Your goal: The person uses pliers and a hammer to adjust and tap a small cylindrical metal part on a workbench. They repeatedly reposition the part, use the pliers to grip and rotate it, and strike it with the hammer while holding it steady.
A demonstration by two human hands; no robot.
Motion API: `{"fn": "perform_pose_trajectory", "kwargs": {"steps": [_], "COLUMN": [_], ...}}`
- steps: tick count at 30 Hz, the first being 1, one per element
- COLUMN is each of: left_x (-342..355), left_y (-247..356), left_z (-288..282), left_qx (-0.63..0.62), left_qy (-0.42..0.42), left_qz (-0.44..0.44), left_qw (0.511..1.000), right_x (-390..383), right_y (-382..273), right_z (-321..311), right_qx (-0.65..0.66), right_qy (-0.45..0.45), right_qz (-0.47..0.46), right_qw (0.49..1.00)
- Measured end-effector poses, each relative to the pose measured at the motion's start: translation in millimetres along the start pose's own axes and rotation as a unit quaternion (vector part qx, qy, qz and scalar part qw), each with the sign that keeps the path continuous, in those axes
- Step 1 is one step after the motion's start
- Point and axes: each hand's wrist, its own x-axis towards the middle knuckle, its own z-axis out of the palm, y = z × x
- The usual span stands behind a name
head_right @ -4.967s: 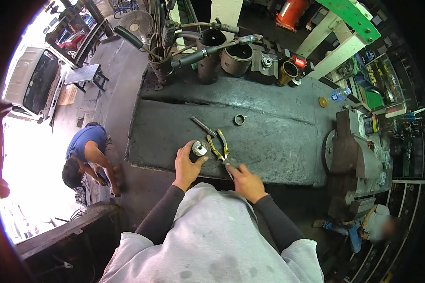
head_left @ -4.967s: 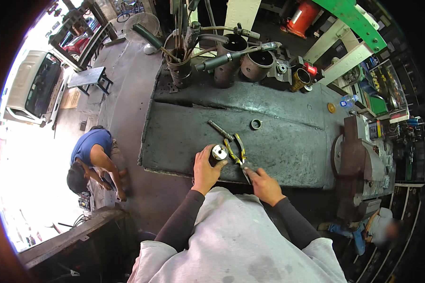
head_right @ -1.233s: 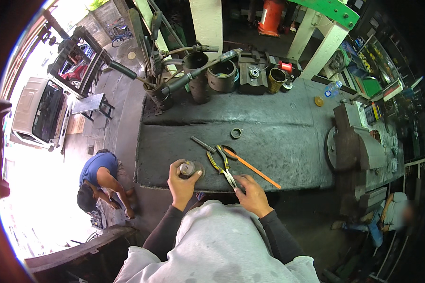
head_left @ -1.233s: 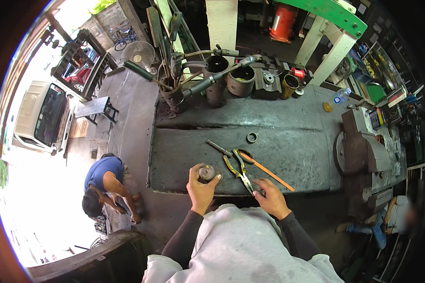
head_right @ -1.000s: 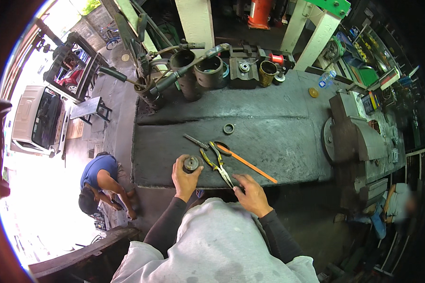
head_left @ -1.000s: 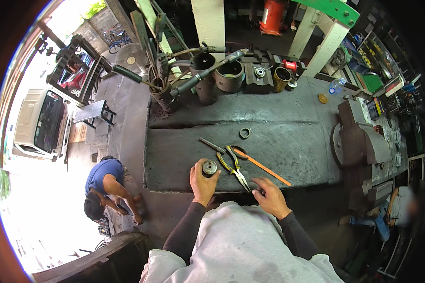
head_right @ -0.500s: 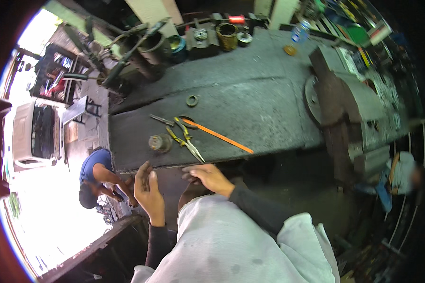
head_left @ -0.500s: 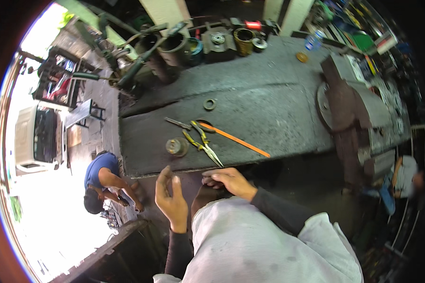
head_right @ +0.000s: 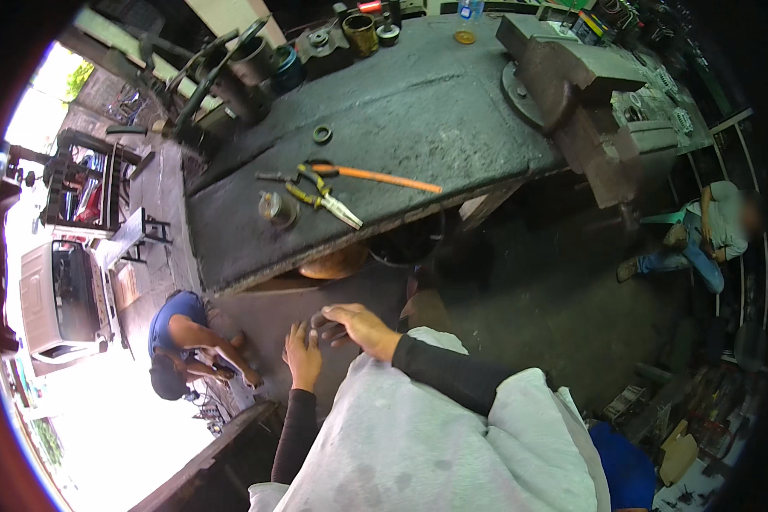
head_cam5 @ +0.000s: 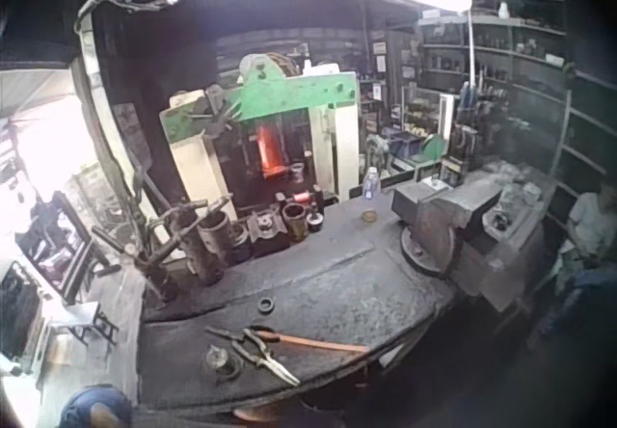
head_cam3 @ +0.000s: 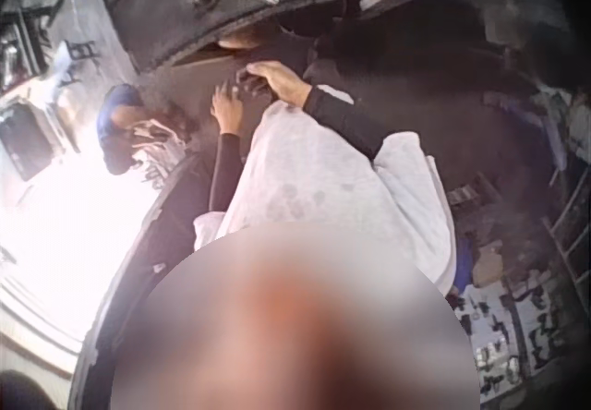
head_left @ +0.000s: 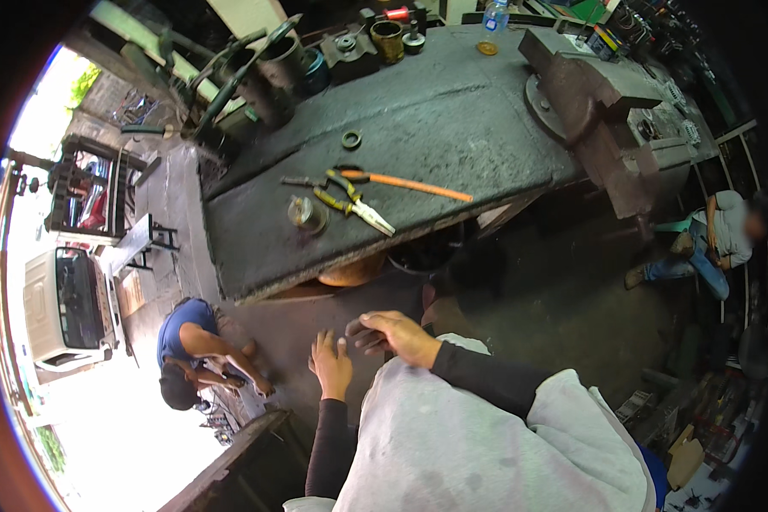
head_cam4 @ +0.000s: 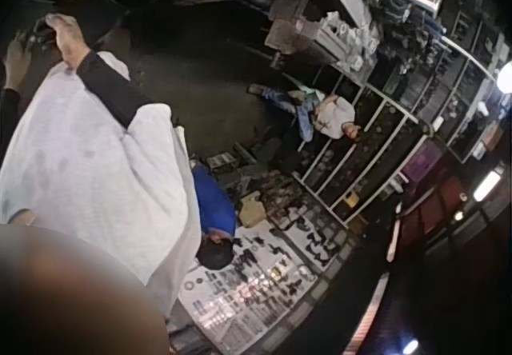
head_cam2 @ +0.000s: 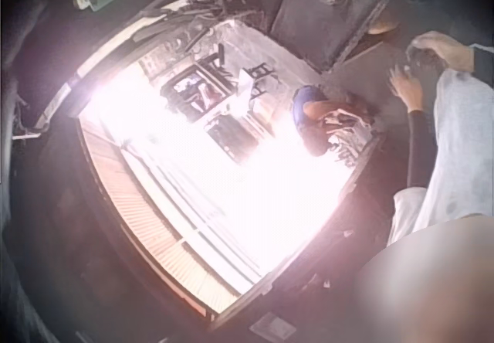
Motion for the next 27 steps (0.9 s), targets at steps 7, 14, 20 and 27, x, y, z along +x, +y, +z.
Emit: {"fn": "perform_pose_trajectory", "kwargs": {"steps": [7,14,20,27], "left_x": [-79.8,-130.4,-174.5,-190.7], "left_y": [-166.8,-226.8,-213.5,-189.1], "left_z": [25.4,48.6,49.4,27.8], "left_qx": [-0.141,-0.268,-0.338,-0.291], "left_qy": [-0.010,-0.036,-0.072,-0.074], "left_qz": [-0.170,-0.287,-0.350,-0.370], "left_qw": [0.975,0.919,0.871,0.879], "right_x": [-26.0,-20.5,23.8,97.5], "right_y": [39.9,65.6,77.1,76.2], "right_z": [-45.7,-102.1,-137.8,-175.2], "right_qx": [-0.198,-0.196,-0.151,-0.065], "right_qy": [0.183,0.262,0.274,0.309], "right_qz": [-0.051,-0.034,-0.032,-0.006], "right_qw": [0.962,0.944,0.949,0.949]}}
